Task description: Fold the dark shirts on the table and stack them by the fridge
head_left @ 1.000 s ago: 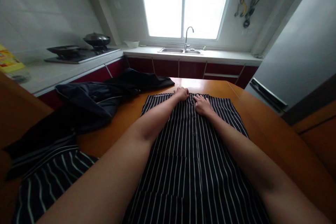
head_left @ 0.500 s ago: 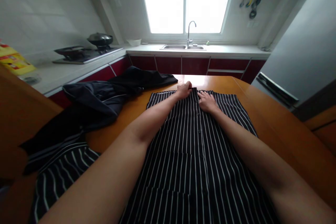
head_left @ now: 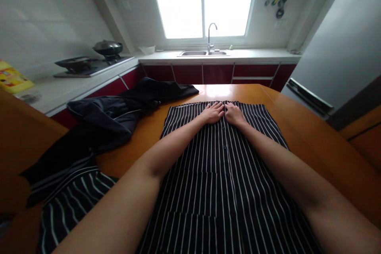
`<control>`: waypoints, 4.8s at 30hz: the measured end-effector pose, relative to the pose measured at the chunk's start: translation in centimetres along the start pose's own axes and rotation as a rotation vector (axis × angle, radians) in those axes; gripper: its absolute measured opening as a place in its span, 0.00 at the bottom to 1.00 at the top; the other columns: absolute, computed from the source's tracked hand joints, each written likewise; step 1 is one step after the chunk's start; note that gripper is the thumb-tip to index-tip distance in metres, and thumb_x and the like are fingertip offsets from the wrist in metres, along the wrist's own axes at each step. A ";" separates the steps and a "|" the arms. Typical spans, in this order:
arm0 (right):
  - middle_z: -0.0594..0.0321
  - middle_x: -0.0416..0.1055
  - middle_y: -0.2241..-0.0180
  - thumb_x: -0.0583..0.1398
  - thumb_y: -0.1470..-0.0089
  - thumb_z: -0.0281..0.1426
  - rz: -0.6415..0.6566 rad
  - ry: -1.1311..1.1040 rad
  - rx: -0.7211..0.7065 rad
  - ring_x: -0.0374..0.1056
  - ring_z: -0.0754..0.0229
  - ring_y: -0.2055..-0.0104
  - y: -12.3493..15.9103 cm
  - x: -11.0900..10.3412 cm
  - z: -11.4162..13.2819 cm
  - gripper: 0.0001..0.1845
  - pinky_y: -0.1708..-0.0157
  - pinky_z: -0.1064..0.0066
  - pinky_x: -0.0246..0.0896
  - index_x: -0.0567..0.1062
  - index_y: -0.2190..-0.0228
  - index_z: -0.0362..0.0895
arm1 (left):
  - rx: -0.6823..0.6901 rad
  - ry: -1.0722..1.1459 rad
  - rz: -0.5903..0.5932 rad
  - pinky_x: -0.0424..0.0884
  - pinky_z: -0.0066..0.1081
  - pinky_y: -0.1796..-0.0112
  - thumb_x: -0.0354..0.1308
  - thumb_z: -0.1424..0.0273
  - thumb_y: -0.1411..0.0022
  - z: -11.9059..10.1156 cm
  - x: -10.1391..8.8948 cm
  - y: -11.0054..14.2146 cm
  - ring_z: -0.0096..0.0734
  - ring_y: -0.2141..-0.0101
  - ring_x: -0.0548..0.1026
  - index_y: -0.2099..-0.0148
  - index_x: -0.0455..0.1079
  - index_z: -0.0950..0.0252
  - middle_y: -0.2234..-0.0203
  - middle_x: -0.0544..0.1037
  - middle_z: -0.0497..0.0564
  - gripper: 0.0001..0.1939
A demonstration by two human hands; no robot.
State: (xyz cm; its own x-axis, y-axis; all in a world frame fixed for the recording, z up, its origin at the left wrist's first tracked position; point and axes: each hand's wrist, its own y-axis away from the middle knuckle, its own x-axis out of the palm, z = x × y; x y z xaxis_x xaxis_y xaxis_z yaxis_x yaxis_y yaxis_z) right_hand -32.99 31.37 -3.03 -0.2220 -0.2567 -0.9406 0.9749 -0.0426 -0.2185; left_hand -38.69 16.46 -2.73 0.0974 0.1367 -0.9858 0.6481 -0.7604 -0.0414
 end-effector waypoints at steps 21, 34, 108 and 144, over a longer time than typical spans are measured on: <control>0.42 0.42 0.30 0.40 0.34 0.49 0.083 0.090 0.295 0.38 0.44 0.28 5.4 -2.5 -9.0 0.40 0.33 0.45 0.33 0.54 0.33 0.34 | -0.485 -0.059 0.000 0.40 0.59 0.37 0.33 0.49 0.28 11.0 -4.2 14.7 0.51 0.30 0.43 0.27 0.47 0.59 0.28 0.45 0.55 0.35; 0.47 0.44 0.30 0.42 0.32 0.43 0.010 0.067 -0.038 0.37 0.46 0.28 12.2 -4.9 -1.0 0.33 0.34 0.42 0.34 0.56 0.33 0.39 | -0.115 -0.031 0.030 0.43 0.48 0.35 0.35 0.52 0.26 0.2 -3.8 17.3 0.43 0.30 0.41 0.26 0.42 0.58 0.28 0.44 0.52 0.33; 0.62 0.76 0.69 0.67 0.54 0.36 0.135 -0.647 0.053 0.70 0.59 0.67 34.0 -12.3 -5.1 0.13 0.64 0.68 0.66 0.79 0.68 0.40 | 0.357 0.166 -0.195 0.63 0.46 0.48 0.54 0.66 0.30 -26.7 0.3 30.3 0.43 0.47 0.65 0.38 0.66 0.53 0.47 0.70 0.51 0.19; 0.58 0.72 0.55 0.58 0.47 0.30 -0.164 -0.461 0.252 0.70 0.53 0.53 46.8 -12.1 2.8 0.23 0.52 0.62 0.66 0.73 0.49 0.47 | 0.361 0.153 -0.202 0.62 0.46 0.48 0.52 0.64 0.29 -26.9 0.2 30.2 0.45 0.47 0.64 0.39 0.66 0.55 0.47 0.70 0.53 0.18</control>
State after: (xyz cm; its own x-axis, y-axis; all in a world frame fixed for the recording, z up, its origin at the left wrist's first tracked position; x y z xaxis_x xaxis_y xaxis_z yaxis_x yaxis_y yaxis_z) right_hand 15.32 29.83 -1.15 -0.3966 -0.6210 -0.6760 0.9143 -0.3331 -0.2304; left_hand 1.19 10.57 0.19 0.1244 0.3770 -0.9178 0.3630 -0.8782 -0.3115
